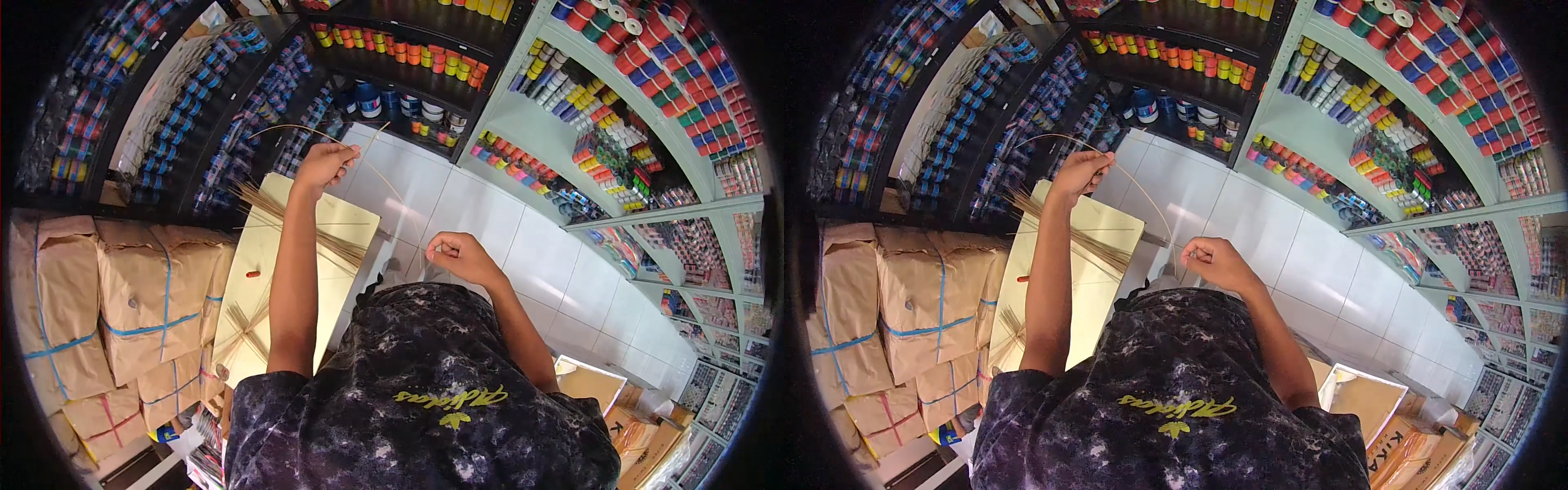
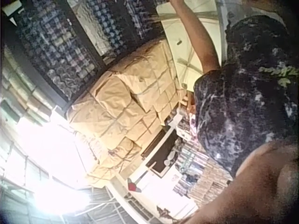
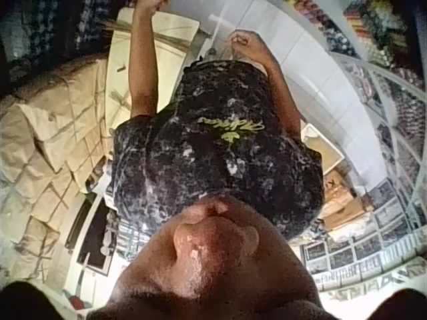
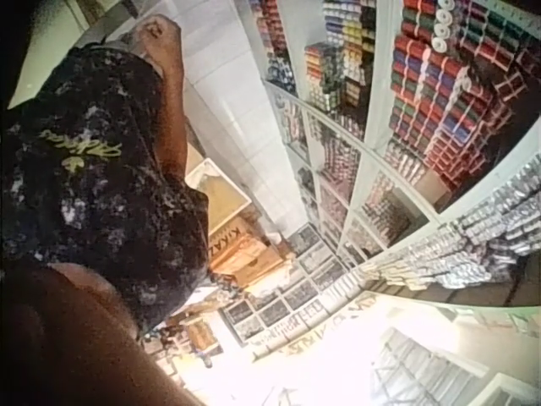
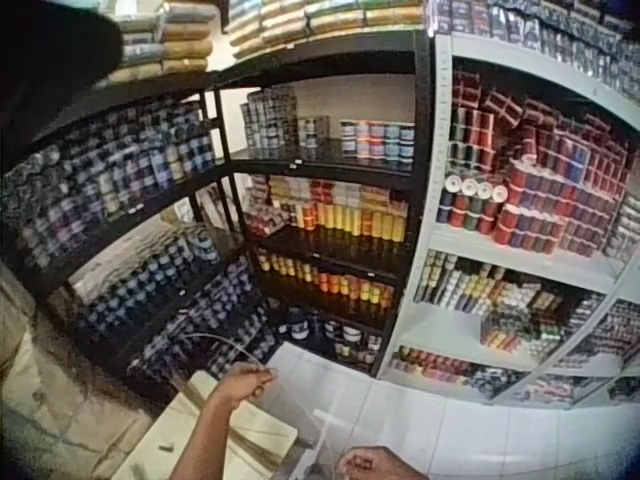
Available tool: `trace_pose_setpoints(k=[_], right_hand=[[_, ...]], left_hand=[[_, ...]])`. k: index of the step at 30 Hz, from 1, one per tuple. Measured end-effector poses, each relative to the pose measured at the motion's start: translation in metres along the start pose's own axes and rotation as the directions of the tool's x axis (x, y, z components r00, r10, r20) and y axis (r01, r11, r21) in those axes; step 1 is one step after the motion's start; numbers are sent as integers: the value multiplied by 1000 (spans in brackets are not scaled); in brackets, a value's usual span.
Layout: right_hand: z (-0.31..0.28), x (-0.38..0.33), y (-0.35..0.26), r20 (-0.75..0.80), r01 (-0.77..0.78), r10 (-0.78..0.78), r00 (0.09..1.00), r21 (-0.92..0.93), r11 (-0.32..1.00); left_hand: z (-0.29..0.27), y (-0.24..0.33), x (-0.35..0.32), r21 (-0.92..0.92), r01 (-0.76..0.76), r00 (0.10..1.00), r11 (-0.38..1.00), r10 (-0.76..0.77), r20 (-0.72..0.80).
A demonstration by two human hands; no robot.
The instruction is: The person is using string to tie together thin bamboo sticks to assemble the frame of a kite.
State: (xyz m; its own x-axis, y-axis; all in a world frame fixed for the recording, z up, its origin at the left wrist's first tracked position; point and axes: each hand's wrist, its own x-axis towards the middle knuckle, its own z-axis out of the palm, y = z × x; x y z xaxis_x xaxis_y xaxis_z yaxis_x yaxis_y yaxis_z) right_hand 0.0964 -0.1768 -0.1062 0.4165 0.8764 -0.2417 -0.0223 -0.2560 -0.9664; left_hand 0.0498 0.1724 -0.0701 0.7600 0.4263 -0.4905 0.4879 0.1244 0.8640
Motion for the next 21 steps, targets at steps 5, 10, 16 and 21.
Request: trace_pose_setpoints(k=[5, 10, 16, 21], right_hand=[[0, 1, -2, -9, -16, 16, 1000, -20, 1000], [2, 4, -12, -16, 52, -54, 998, -96, 994], [1, 9, -14, 36, 51, -47, 998, -127, 991], [1, 9, -11, 17, 50, -48, 999, -158, 986]], left_hand=[[4, 2, -1, 38, 5, 1000, 999, -5, 10], [9, 0, 0, 60, 1, 1000, 998, -2, 21], [17, 3, -2, 83, 18, 998, 996, -24, 62], [18, 3, -1, 57, 13, 999, 998, -16, 51]])
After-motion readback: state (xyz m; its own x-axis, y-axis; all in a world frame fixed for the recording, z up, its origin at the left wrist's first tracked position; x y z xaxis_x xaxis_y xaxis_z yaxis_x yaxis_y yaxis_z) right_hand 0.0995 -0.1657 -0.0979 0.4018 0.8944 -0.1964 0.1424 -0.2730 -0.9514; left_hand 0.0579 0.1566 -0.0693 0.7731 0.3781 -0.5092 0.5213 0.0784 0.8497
